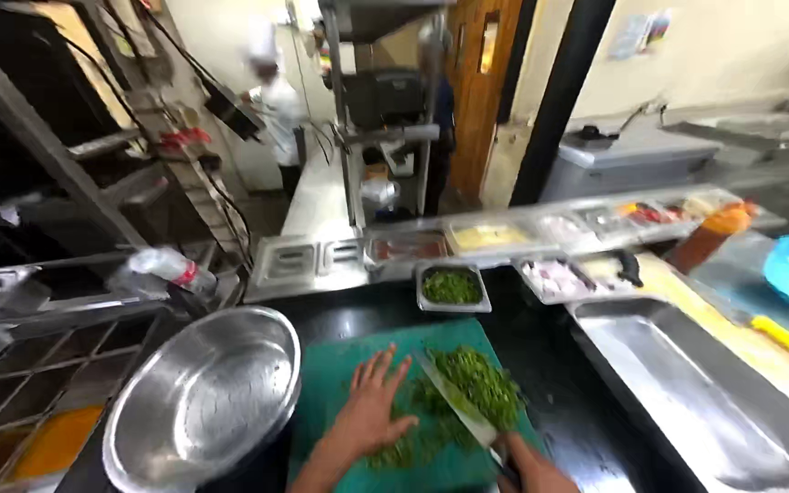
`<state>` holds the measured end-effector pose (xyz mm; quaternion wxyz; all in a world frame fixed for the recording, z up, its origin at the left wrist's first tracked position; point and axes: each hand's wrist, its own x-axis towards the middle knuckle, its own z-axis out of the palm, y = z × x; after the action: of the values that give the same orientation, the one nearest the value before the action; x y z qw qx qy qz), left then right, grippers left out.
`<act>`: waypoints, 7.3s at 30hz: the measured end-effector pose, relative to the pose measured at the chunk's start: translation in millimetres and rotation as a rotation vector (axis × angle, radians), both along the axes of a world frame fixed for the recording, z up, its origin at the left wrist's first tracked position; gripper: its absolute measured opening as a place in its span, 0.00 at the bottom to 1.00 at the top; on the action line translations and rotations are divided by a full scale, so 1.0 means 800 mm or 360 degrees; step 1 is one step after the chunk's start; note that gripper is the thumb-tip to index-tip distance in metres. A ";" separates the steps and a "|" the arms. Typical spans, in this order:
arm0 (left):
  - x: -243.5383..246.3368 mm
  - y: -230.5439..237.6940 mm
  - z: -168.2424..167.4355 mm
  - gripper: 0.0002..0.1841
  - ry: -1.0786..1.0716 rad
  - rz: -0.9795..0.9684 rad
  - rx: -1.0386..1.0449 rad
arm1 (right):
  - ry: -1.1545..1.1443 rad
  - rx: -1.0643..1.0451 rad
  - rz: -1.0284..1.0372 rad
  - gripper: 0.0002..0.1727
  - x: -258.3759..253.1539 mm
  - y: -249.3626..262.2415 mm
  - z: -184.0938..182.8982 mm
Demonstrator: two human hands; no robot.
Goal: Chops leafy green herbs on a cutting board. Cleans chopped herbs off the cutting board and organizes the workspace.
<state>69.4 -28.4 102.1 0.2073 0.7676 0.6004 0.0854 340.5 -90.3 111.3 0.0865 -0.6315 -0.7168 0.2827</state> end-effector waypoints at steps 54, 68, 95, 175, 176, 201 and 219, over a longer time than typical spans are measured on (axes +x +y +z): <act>-0.011 -0.009 -0.083 0.23 -0.0774 0.0791 0.0357 | -0.0256 0.0201 -0.0690 0.21 0.196 0.064 -0.157; 0.072 -0.017 -0.182 0.34 -0.0602 0.1322 0.0609 | -0.0351 0.0492 -0.0712 0.20 0.187 0.109 -0.189; 0.070 0.059 -0.158 0.28 -0.1123 0.0701 0.0345 | 0.0812 0.0369 -0.0199 0.26 0.017 0.177 -0.152; 0.096 0.336 -0.011 0.14 -0.0314 0.0253 -0.0295 | 0.0373 0.0312 0.0129 0.12 -0.021 0.454 -0.037; 0.093 0.341 0.000 0.13 -0.0310 0.0234 -0.0290 | 0.0395 0.0365 0.0112 0.12 -0.022 0.458 -0.026; 0.033 0.290 0.008 0.12 -0.0382 0.0119 -0.0422 | 0.0446 0.0265 0.0817 0.12 -0.006 0.390 -0.054; 0.027 0.171 -0.020 0.09 -0.0918 0.0204 -0.0614 | 0.0385 0.0400 0.0420 0.14 -0.053 0.426 0.000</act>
<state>91.4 108.1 86.0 0.5037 0.6194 0.5692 0.1965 298.5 250.2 111.6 0.2123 -0.4779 -0.8073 0.2737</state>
